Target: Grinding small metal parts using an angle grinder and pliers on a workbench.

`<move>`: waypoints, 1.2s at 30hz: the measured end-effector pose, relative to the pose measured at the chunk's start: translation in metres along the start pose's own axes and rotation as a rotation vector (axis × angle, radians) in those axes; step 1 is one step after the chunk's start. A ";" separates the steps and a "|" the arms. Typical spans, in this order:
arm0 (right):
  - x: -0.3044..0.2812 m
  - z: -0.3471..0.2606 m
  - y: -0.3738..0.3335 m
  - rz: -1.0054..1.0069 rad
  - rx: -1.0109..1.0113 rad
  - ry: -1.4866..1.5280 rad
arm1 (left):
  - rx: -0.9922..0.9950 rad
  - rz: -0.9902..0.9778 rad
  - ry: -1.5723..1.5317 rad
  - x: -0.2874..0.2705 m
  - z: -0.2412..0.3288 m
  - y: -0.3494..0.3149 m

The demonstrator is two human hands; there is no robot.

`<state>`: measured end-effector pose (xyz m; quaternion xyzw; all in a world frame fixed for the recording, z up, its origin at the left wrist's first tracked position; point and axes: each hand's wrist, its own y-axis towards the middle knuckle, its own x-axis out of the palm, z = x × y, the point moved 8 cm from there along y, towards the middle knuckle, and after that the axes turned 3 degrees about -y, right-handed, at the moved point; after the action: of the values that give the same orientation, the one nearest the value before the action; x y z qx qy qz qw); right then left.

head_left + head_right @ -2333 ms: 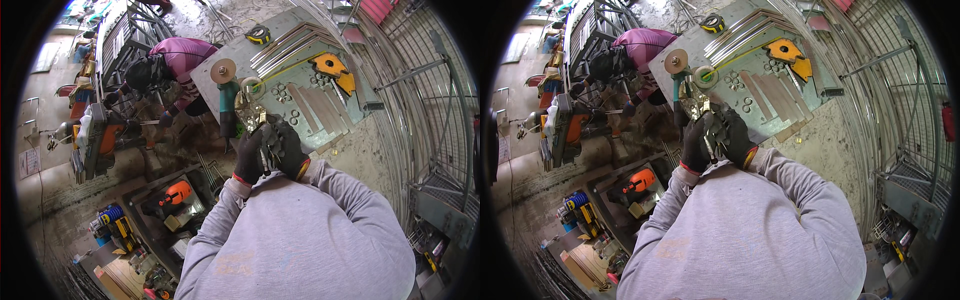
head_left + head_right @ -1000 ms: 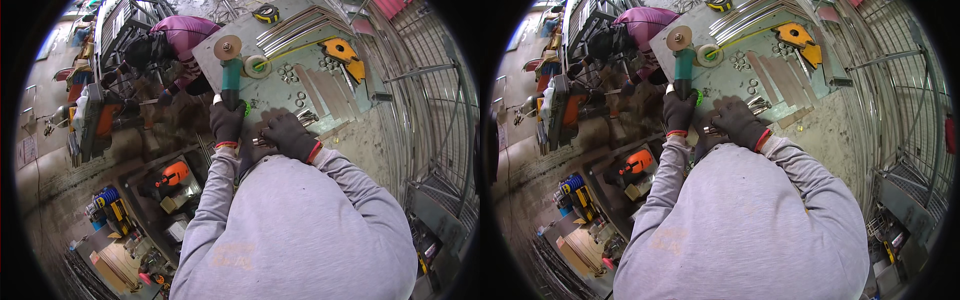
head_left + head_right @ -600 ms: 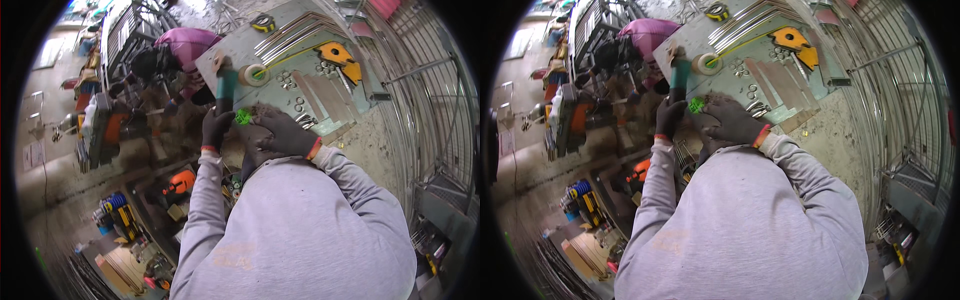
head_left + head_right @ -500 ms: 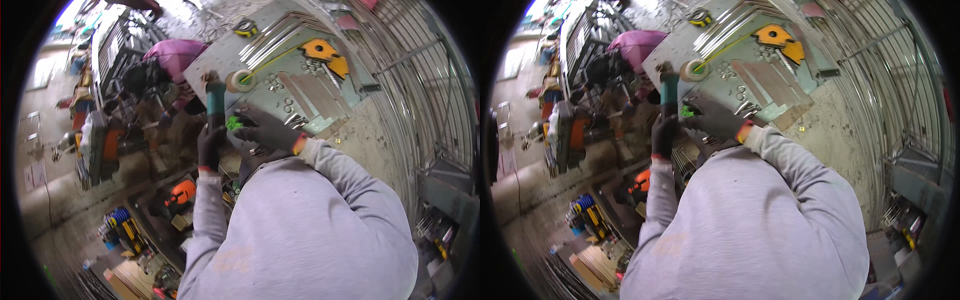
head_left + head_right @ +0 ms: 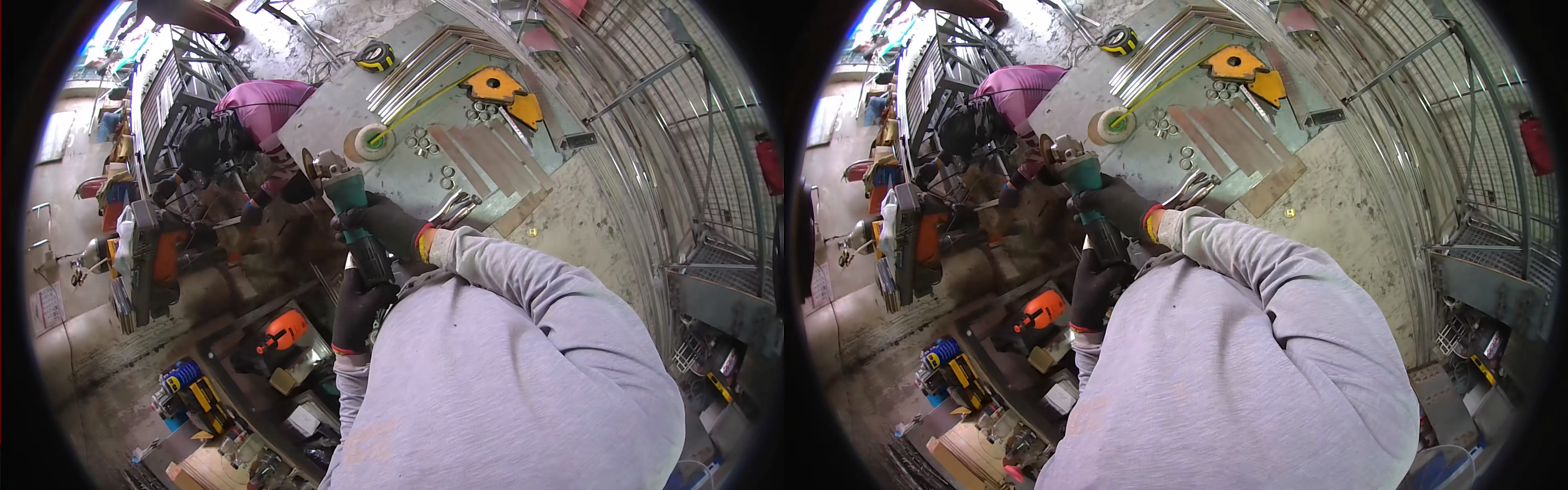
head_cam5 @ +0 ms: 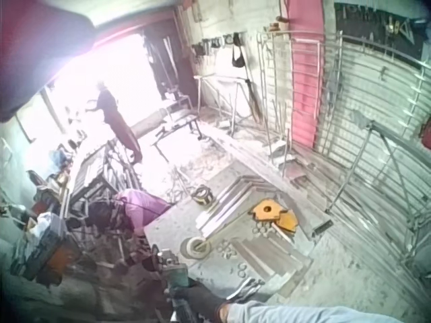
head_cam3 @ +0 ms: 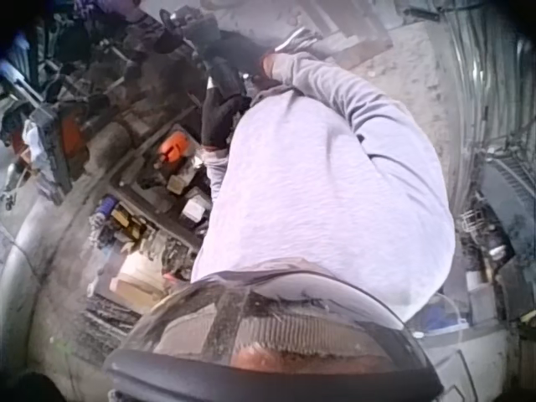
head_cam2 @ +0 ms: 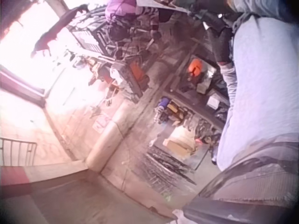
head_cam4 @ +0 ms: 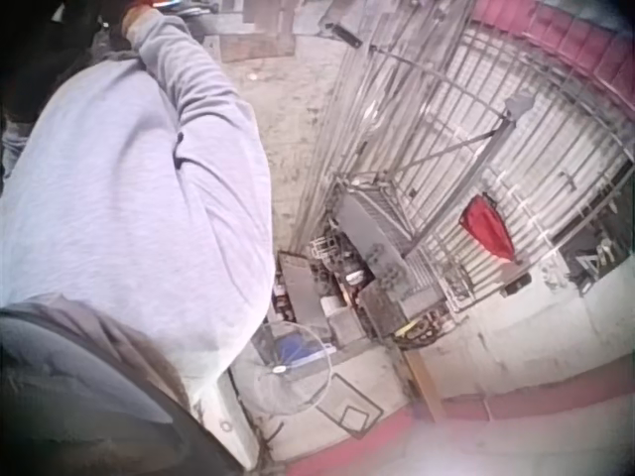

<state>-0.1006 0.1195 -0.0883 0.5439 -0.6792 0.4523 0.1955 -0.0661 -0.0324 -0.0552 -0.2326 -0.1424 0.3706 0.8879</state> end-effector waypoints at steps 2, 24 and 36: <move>-0.001 0.001 0.003 0.010 -0.013 -0.046 | 0.017 0.010 -0.004 0.000 -0.005 0.001; 0.013 0.036 -0.039 0.085 -0.086 -0.284 | 0.098 0.167 0.381 -0.022 0.022 -0.011; 0.018 0.100 -0.036 0.223 0.038 -0.392 | 0.389 0.312 0.758 -0.064 0.020 -0.021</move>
<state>-0.0511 0.0261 -0.1118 0.5465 -0.7516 0.3694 -0.0016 -0.1060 -0.0851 -0.0325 -0.1991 0.3018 0.4086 0.8380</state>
